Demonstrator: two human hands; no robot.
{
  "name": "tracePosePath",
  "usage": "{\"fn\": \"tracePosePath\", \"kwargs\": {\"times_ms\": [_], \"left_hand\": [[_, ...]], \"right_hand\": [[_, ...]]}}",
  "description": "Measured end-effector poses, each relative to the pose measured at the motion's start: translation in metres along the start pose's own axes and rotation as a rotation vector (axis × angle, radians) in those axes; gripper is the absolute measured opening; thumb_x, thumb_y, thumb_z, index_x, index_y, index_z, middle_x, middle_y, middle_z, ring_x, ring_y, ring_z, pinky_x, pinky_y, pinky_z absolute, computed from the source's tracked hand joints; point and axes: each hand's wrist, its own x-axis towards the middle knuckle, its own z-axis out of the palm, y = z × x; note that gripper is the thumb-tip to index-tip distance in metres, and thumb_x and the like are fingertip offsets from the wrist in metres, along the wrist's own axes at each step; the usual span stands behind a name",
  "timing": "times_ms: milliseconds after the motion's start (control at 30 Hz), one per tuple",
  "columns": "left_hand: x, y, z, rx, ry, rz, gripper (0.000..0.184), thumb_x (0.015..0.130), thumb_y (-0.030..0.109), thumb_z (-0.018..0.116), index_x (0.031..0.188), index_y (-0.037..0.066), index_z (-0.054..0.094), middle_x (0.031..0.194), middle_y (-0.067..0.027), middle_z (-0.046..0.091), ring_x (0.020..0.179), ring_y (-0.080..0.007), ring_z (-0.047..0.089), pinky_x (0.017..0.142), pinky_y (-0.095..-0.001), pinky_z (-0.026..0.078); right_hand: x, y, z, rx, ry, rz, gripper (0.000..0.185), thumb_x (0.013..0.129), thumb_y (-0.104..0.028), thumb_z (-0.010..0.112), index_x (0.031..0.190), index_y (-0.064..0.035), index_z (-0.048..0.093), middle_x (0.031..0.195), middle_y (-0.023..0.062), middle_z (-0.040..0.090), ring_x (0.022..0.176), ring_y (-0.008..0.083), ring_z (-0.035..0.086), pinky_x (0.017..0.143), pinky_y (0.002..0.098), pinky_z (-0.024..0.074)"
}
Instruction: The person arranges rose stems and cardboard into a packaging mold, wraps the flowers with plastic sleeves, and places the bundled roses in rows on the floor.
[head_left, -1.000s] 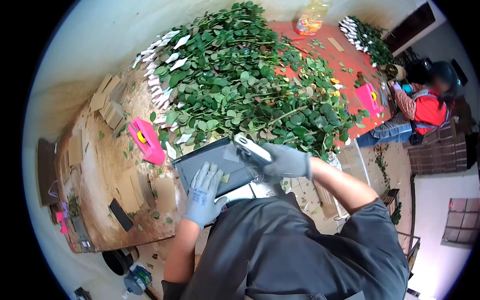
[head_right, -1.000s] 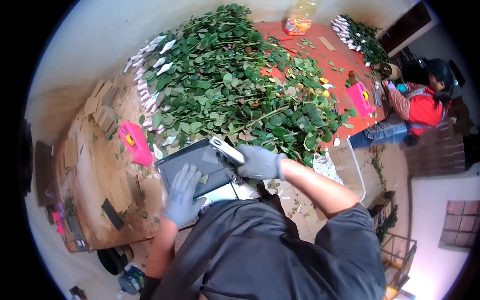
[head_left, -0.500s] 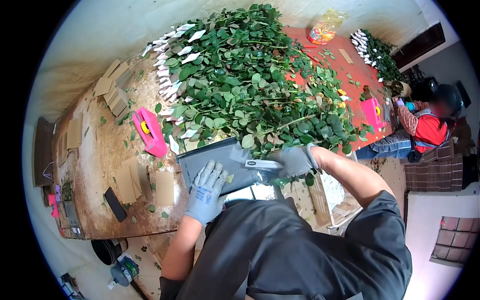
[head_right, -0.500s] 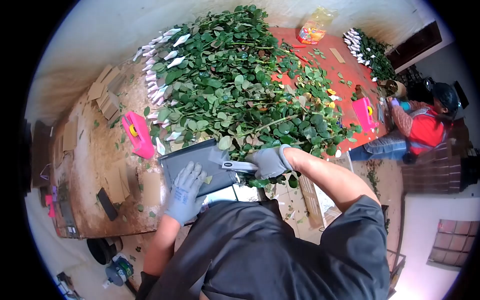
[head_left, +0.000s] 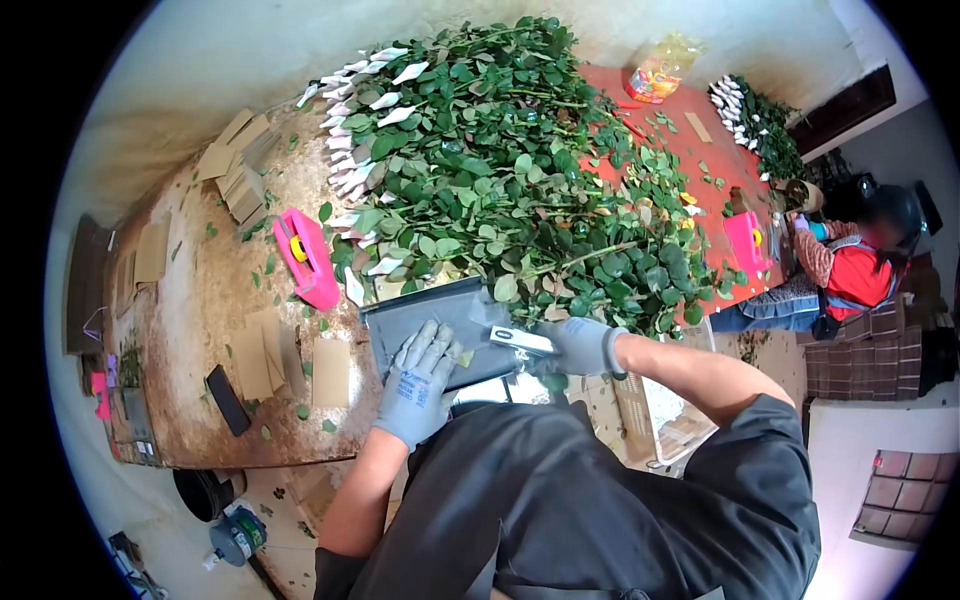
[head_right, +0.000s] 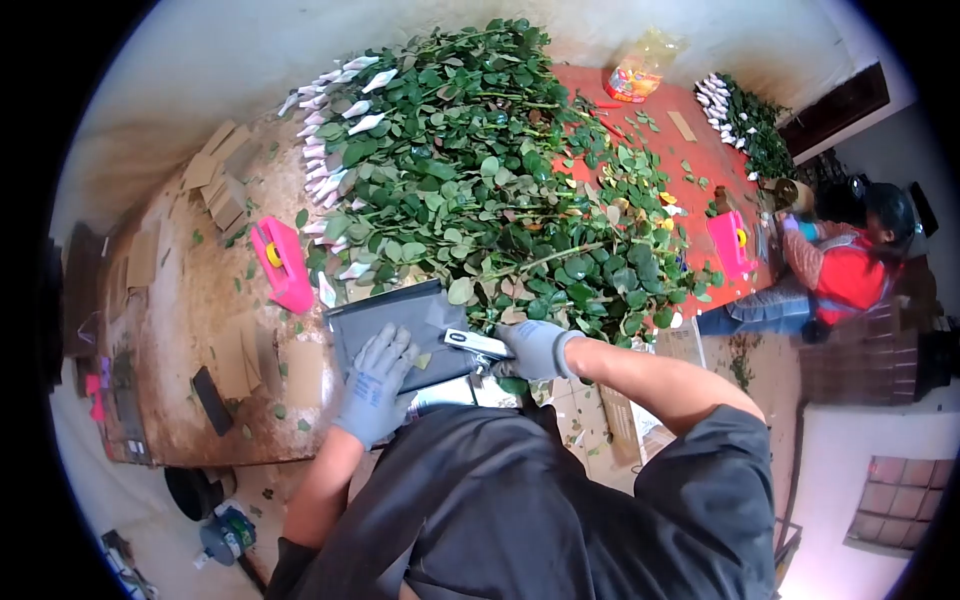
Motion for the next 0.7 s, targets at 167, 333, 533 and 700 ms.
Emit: {"fn": "tracePosePath", "kwargs": {"times_ms": [167, 333, 533, 700], "left_hand": [[-0.002, -0.001, -0.002, 0.008, -0.007, 0.010, 0.078, 0.074, 0.017, 0.082, 0.145, 0.005, 0.053, 0.157, -0.0177, 0.045, 0.150, -0.0372, 0.035, 0.124, -0.0503, 0.027], [-0.001, 0.003, -0.011, -0.232, 0.033, -0.027, 0.079, 0.080, 0.033, 0.083, 0.146, 0.002, 0.052, 0.155, -0.0199, 0.047, 0.148, -0.0391, 0.038, 0.124, -0.0495, 0.027], [-0.028, 0.023, -0.024, -1.499, 0.352, -0.401, 0.077, 0.101, 0.039, 0.059, 0.156, -0.005, 0.029, 0.144, -0.0153, 0.050, 0.129, -0.0242, 0.055, 0.108, -0.0360, 0.046], [-0.093, -0.015, -0.025, -1.614, 0.677, -0.669, 0.058, 0.103, 0.036, 0.061, 0.145, -0.003, 0.048, 0.114, -0.0130, 0.065, 0.102, -0.0201, 0.065, 0.092, -0.0377, 0.053]], "right_hand": [[-0.035, 0.001, -0.027, 0.272, -0.097, 0.226, 0.052, 0.087, -0.039, 0.077, 0.122, -0.0014, 0.064, 0.087, 0.0173, 0.072, 0.080, 0.0286, 0.071, 0.074, 0.0419, 0.0538], [-0.052, -0.032, -0.008, 0.086, 0.402, 0.015, 0.043, 0.092, -0.031, 0.069, 0.122, -0.0008, 0.059, 0.093, 0.0224, 0.069, 0.085, 0.0404, 0.070, 0.077, 0.0481, 0.0536], [0.003, -0.144, 0.036, 0.284, 0.795, -0.612, 0.060, 0.095, -0.032, 0.069, 0.141, 0.0000, 0.047, 0.119, 0.0246, 0.058, 0.107, 0.0424, 0.060, 0.095, 0.0486, 0.0481], [0.057, -0.128, 0.033, -0.174, 0.963, -0.157, 0.052, 0.090, -0.033, 0.070, 0.131, -0.0076, 0.050, 0.113, 0.0179, 0.058, 0.104, 0.0366, 0.058, 0.085, 0.0466, 0.0494]]}}
